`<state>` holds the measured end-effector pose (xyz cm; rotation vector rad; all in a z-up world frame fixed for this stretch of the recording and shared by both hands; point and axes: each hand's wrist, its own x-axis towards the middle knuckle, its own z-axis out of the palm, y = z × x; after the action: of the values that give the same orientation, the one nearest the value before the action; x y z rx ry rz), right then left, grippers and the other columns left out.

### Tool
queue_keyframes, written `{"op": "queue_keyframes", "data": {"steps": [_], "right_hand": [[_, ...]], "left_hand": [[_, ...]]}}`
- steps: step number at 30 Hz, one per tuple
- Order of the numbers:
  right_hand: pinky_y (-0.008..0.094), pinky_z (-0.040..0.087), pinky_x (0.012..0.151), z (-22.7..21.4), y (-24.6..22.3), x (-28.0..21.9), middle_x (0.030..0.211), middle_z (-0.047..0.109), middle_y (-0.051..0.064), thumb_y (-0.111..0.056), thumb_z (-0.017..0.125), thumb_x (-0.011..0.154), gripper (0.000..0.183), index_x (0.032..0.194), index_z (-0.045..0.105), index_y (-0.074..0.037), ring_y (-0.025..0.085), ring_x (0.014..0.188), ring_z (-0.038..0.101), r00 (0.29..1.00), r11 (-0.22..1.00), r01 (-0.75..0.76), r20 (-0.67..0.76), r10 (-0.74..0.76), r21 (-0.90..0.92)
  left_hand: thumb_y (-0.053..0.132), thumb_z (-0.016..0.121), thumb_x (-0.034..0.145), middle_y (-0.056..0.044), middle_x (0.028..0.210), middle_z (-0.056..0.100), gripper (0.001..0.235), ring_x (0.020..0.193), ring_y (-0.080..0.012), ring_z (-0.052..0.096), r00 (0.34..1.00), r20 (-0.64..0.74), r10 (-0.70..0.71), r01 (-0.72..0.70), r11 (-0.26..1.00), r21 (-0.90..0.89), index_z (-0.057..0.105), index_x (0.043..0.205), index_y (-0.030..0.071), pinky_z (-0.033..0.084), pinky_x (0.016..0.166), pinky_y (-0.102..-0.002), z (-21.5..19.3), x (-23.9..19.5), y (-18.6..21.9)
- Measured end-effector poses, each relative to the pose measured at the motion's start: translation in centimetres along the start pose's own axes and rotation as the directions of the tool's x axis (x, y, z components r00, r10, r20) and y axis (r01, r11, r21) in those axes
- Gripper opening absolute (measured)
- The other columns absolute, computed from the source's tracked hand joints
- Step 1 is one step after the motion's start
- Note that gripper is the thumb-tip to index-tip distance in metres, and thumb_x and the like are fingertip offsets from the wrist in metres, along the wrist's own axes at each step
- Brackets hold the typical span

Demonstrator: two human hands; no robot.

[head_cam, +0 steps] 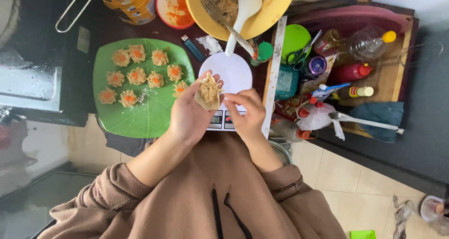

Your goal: Scooping meat filling into wrappers and folding them to assemble dumplings

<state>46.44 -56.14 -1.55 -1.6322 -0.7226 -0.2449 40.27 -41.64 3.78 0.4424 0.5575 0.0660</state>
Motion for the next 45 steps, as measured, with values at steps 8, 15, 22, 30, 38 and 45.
{"op": "queue_keyframes", "data": {"steps": [8, 15, 22, 30, 38, 45], "right_hand": [[0.033, 0.051, 0.064, 2.0, 0.8, 1.6, 0.078, 0.062, 0.006, 0.008, 0.077, 0.086, 0.019, 0.099, 0.08, -0.006, 0.018, 0.068, 0.058, 0.999, 1.0, -0.004, 0.036, 0.004, -0.003], [0.033, 0.05, 0.065, 2.1, 0.4, 0.6, 0.079, 0.062, 0.005, 0.001, 0.084, 0.082, 0.023, 0.104, 0.082, -0.007, 0.017, 0.069, 0.057, 0.997, 0.998, 0.043, 0.056, -0.047, 0.055], [0.032, 0.049, 0.065, 2.9, 0.1, 2.0, 0.08, 0.059, 0.007, 0.002, 0.073, 0.093, 0.011, 0.099, 0.077, -0.006, 0.018, 0.071, 0.054, 1.0, 1.0, -0.005, 0.014, 0.005, 0.012], [0.031, 0.051, 0.064, 2.8, 0.1, 0.5, 0.081, 0.063, 0.004, -0.005, 0.084, 0.086, 0.018, 0.103, 0.08, -0.007, 0.018, 0.07, 0.06, 0.997, 0.998, 0.063, 0.049, -0.062, -0.014], [0.034, 0.048, 0.062, 3.0, -1.4, 2.4, 0.076, 0.056, 0.006, -0.001, 0.079, 0.089, 0.011, 0.098, 0.075, -0.006, 0.02, 0.065, 0.054, 0.999, 0.998, 0.041, 0.017, -0.04, -0.05], [0.033, 0.049, 0.065, 3.4, -2.1, 0.5, 0.077, 0.059, 0.004, 0.004, 0.077, 0.088, 0.017, 0.1, 0.079, -0.007, 0.017, 0.067, 0.053, 0.998, 0.996, 0.057, -0.012, -0.058, -0.075]], "left_hand": [[0.025, 0.027, 0.106, -0.024, 0.147, 0.041, 0.051, 0.141, -0.0378, 0.041, 0.998, -0.058, 0.025, -0.032, 0.994, -0.107, 0.03, 0.151, -0.001, 0.034, 0.119, -0.053, -1.3, 0.3, 0.0], [0.018, 0.019, 0.107, -0.024, 0.149, 0.034, 0.052, 0.148, -0.0398, 0.033, 0.997, -0.042, 0.058, -0.062, 0.991, -0.117, 0.023, 0.155, -0.004, 0.028, 0.123, -0.054, -1.9, 0.8, 0.4], [0.018, 0.025, 0.105, -0.027, 0.15, 0.039, 0.049, 0.145, -0.0416, 0.039, 0.996, -0.085, 0.023, -0.035, 0.988, -0.151, 0.031, 0.149, -0.002, 0.034, 0.119, -0.055, -1.0, 0.0, 0.2], [0.015, 0.031, 0.107, -0.017, 0.151, 0.043, 0.045, 0.147, -0.033, 0.039, 0.991, -0.104, 0.082, -0.092, 0.991, -0.1, 0.037, 0.15, 0.003, 0.037, 0.119, -0.048, -1.3, 0.0, 0.5], [0.021, 0.036, 0.107, -0.014, 0.136, 0.054, 0.044, 0.13, -0.0283, 0.057, 0.988, -0.145, 0.054, -0.079, 0.982, -0.17, 0.044, 0.145, 0.002, 0.047, 0.113, -0.046, -1.6, -0.7, 0.6], [0.017, 0.034, 0.107, -0.017, 0.145, 0.05, 0.043, 0.136, -0.0288, 0.052, 0.989, -0.107, 0.099, -0.11, 0.989, -0.097, 0.046, 0.146, 0.001, 0.042, 0.117, -0.045, -1.3, -1.4, 0.3]]}}
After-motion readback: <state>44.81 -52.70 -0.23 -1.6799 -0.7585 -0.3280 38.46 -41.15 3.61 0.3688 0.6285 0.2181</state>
